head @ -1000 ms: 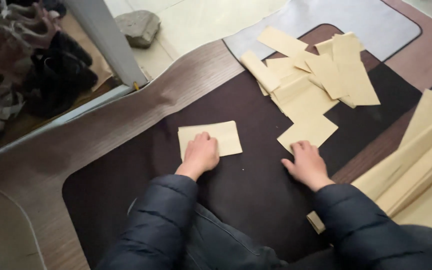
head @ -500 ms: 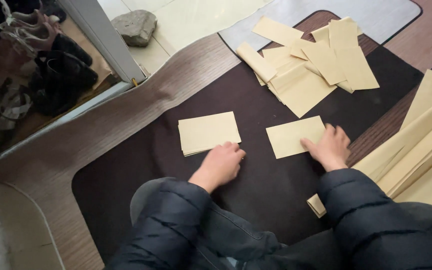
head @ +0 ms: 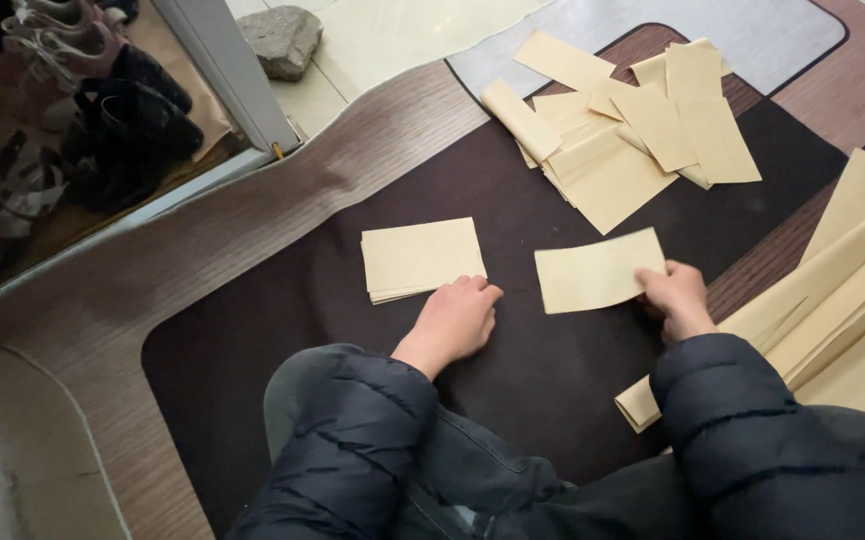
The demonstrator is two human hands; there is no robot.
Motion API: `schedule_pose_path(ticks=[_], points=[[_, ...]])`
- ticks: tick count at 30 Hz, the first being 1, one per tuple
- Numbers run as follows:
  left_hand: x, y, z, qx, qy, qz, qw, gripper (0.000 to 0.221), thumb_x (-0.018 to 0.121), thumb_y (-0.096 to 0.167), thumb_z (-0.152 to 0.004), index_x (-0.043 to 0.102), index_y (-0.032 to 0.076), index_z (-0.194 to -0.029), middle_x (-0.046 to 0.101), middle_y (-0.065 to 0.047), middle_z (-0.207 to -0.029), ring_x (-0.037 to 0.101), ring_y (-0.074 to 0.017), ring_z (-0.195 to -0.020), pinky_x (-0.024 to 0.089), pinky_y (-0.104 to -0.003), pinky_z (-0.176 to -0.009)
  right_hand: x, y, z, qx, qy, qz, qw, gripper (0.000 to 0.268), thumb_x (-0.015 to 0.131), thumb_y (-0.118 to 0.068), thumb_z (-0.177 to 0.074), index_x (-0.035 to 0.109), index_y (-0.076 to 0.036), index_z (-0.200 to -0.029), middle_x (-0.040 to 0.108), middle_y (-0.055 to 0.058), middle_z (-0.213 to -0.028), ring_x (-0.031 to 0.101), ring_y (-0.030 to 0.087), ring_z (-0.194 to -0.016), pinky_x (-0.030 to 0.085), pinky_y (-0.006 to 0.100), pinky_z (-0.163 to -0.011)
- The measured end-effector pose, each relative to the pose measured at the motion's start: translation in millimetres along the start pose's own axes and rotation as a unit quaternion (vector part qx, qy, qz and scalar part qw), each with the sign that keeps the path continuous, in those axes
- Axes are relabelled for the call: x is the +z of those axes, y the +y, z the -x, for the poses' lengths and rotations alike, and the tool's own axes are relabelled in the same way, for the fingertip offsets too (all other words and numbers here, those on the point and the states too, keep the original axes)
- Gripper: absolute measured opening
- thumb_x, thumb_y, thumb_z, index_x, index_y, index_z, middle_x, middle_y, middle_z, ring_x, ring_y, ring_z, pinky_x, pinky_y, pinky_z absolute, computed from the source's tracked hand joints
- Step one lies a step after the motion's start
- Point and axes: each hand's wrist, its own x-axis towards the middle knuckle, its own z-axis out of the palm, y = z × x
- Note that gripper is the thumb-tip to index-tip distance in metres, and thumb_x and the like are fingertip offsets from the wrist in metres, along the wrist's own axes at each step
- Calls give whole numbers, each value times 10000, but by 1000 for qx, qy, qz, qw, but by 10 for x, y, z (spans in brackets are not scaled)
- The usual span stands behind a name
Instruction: Folding rectangular paper liners and stacking them neatly on a floor mat.
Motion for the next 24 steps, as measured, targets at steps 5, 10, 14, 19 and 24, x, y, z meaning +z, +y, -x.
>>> schedule_pose_path(ticks=[5, 10, 14, 19, 24], points=[[-244, 99, 8, -81, 14, 124, 989, 391, 610, 308, -1102, 752, 92, -1396, 786, -178, -1216, 769, -395, -1188, 635, -506, -985, -545, -840, 635, -90, -40, -126, 987, 338, 686, -314, -1086, 761, -73, -1310, 745, 166, -768, 766, 285, -546, 552, 332, -414], [-51, -96, -172, -225, 64, 397, 888, 816, 637, 705, -1065, 641, 58, -1563, 809, -217, -1288, 776, -399, -1239, 628, -550, -1017, -672, -1385, 1224, -141, -147, -312, 928, 392, 646, -149, -1182, 580, 123, -1455, 713, 245, -982, 763, 244, -614, 541, 244, -400], [97, -367, -305, -264, 128, 556, 778, 796, 832, 566, -1009, 630, -25, -1503, 833, -181, -1147, 814, -259, -1035, 726, -375, -778, -454, -1534, 1463, -137, -246, -359, 890, 381, 679, -142, -1156, 560, 107, -1418, 754, 277, -1026, 806, 307, -658, 592, 275, -423], [225, -886, -286, -238, 189, 564, 768, 382, 892, 256, -997, 783, -67, -1167, 789, -164, -843, 769, -181, -706, 717, -324, -581, -383, -1723, 1797, -87, -283, -366, 882, 425, 598, -243, -1203, 557, 110, -1436, 797, 330, -1115, 840, 381, -785, 705, 373, -571], [-206, -1159, -68, -259, 111, 379, 881, 174, 833, 332, -985, 866, 161, -979, 785, -32, -641, 759, -141, -532, 647, -296, -523, -222, -1716, 1811, -137, -313, -253, 905, 388, 672, -251, -1179, 716, 122, -1276, 780, 363, -776, 821, 397, -605, 692, 424, -506]])
